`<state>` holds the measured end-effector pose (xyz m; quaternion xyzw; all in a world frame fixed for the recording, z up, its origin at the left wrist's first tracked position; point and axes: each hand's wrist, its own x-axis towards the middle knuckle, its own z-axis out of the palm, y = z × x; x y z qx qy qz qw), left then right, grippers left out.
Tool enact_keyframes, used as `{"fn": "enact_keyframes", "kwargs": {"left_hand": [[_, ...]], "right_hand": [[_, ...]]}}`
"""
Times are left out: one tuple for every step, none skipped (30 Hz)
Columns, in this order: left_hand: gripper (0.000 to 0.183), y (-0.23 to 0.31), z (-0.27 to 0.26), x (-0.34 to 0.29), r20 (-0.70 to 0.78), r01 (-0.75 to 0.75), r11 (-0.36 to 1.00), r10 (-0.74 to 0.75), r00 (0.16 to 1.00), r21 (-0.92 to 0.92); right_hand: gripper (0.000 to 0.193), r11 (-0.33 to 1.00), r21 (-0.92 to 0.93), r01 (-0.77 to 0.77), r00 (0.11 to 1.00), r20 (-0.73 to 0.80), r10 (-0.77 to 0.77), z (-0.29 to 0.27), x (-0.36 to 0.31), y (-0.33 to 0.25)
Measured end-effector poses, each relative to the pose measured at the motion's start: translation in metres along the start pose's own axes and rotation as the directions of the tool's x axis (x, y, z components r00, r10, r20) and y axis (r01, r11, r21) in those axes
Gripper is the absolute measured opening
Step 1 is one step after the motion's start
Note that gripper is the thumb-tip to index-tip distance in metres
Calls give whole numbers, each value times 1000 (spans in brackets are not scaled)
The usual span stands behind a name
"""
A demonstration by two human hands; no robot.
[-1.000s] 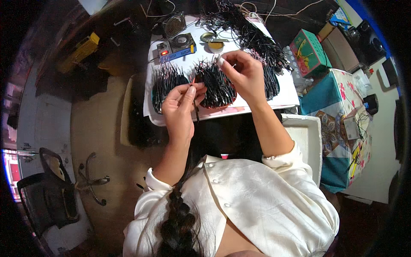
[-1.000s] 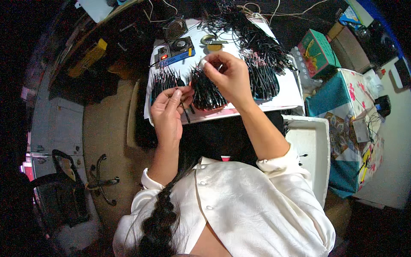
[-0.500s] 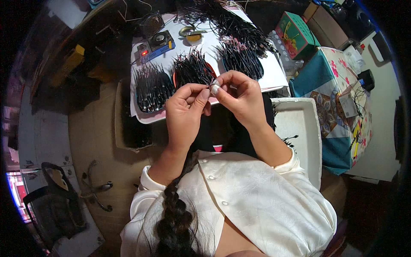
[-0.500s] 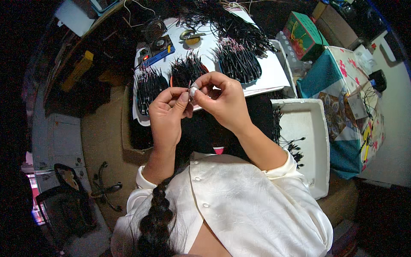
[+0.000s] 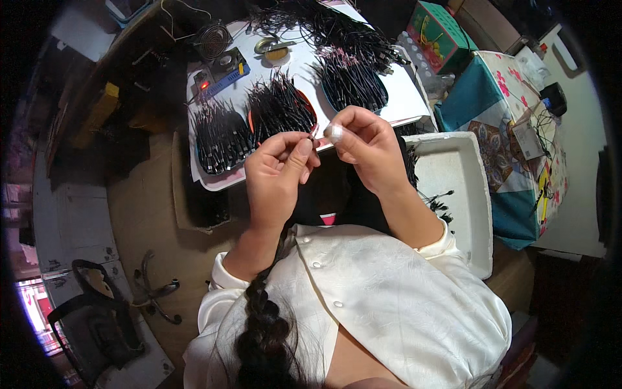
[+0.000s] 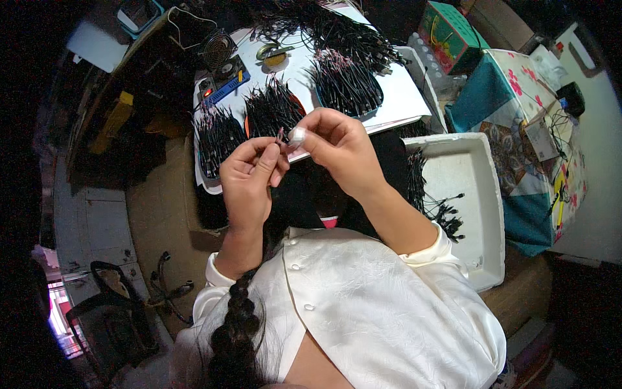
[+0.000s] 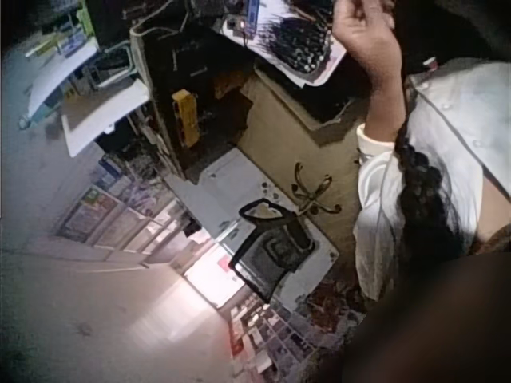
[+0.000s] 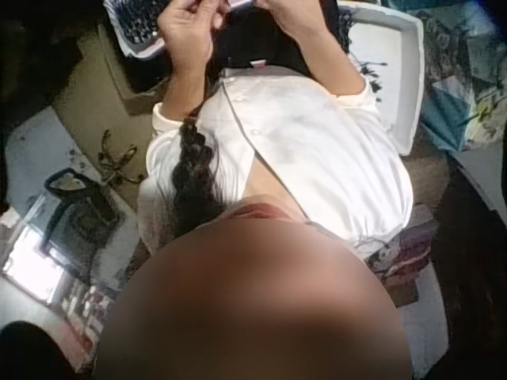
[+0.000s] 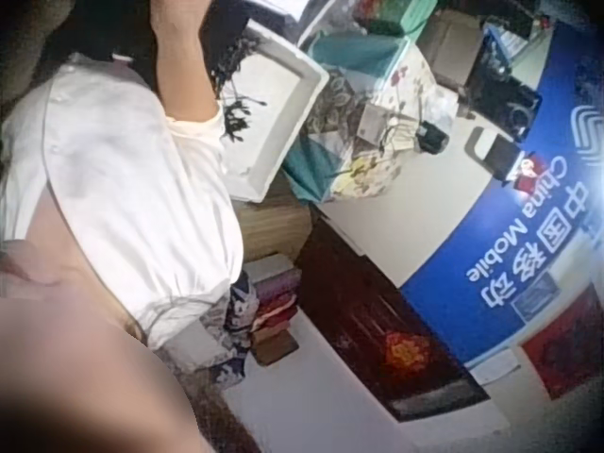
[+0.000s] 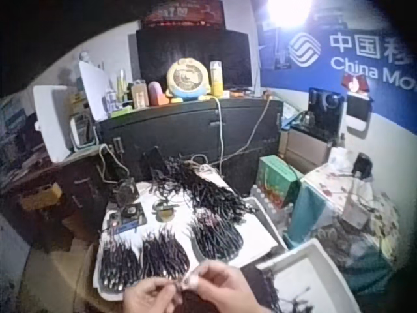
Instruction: The person repeatedly picks up black wire-like components from trays on a table, attaches small white cylindrical pieces to their ends, and places the finished items into a white tray. The person also uses a small tool to assist with the assembly.
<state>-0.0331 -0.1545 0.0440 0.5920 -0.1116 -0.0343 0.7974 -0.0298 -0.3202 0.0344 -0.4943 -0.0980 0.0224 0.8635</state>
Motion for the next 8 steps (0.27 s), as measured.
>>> {"fn": "enact_keyframes", "kwargs": {"left_hand": [[15, 0, -1, 1, 4, 32, 998, -32, 999, -56], [15, 0, -2, 2, 8, 64, 992, -64, 998, -113], [15, 0, -2, 3, 14, 96, 981, -95, 995, -168], [15, -1, -2, 3, 22, 98, 979, -96, 995, -180], [15, -2, -2, 3, 42, 101, 976, -94, 995, -194], [15, -2, -2, 3, 59, 109, 973, -99, 993, -204], [15, -3, -3, 3, 76, 116, 970, -102, 992, -212], [15, -3, -2, 3, 79, 118, 970, -104, 991, -214]], "right_hand": [[11, 999, 33, -29, 1000, -6, 29, -2, 1, 0], [13, 996, 67, -60, 998, -3, 61, -4, 4, 2], [15, 991, 62, -119, 992, -40, 122, -6, 5, 3], [15, 993, 13, -113, 993, -14, 113, -8, 4, 1], [16, 998, 34, -52, 998, 34, 51, -9, 4, 1], [17, 1000, 14, -14, 999, 44, 13, -8, 4, 2], [18, 1000, -6, 26, 998, 55, -25, -6, 5, 5], [18, 1000, -6, 26, 998, 52, -25, -5, 5, 4]]}}
